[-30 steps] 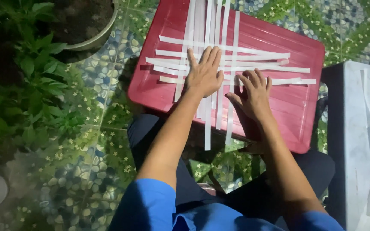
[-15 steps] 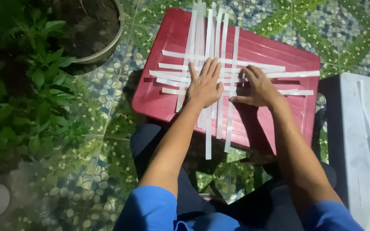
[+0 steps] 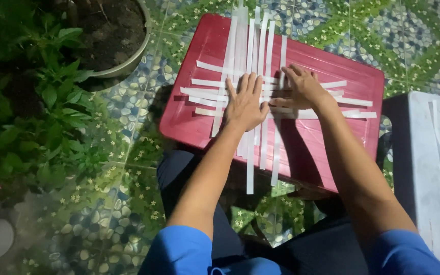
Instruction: Weaving white plastic strips into a grid pattern on a small red stool.
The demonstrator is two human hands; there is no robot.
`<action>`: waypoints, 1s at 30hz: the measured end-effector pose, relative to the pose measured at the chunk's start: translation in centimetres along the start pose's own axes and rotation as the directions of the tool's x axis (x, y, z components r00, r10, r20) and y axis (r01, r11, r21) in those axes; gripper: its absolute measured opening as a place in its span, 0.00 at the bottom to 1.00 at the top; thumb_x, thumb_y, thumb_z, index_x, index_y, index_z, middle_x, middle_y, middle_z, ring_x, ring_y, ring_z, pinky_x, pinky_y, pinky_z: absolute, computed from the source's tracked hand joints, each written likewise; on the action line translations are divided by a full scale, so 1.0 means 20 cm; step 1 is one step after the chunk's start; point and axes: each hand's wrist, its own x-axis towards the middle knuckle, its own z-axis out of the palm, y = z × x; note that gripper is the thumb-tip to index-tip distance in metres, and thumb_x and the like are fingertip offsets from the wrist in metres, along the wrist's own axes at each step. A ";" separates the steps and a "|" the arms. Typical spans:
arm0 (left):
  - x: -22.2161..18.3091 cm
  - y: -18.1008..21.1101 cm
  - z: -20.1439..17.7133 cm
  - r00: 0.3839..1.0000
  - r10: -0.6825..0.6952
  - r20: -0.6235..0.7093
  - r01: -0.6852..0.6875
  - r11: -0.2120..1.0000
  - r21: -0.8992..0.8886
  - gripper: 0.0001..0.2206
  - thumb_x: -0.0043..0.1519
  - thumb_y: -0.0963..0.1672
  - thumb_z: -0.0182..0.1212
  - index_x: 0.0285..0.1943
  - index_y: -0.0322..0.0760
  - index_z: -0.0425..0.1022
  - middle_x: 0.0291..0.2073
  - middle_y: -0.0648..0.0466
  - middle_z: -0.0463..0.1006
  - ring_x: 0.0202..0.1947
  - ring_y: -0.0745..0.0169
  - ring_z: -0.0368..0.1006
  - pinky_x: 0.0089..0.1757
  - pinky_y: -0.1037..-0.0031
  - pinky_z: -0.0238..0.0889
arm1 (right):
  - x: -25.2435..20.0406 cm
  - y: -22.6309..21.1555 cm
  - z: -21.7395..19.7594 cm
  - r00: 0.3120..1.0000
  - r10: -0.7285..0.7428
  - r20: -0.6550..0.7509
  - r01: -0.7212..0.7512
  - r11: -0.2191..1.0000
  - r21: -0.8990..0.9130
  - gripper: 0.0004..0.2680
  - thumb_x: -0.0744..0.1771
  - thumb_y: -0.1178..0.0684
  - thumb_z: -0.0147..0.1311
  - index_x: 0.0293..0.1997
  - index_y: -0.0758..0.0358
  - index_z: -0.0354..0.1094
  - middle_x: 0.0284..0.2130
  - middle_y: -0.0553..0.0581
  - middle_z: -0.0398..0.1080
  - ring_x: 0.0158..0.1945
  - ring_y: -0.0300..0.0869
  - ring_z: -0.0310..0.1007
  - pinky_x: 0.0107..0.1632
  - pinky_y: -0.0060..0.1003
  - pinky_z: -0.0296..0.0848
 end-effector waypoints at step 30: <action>0.00 0.00 -0.01 1.000 -0.003 -0.023 0.003 1.000 -0.013 0.31 0.54 0.51 0.38 0.65 0.31 0.46 0.63 0.45 0.46 0.65 0.55 0.36 0.54 0.37 0.23 | -0.08 0.02 0.00 0.967 -0.255 -0.026 0.255 0.946 0.201 0.43 0.45 0.33 0.64 0.62 0.59 0.48 0.60 0.60 0.50 0.64 0.58 0.43 0.57 0.61 0.44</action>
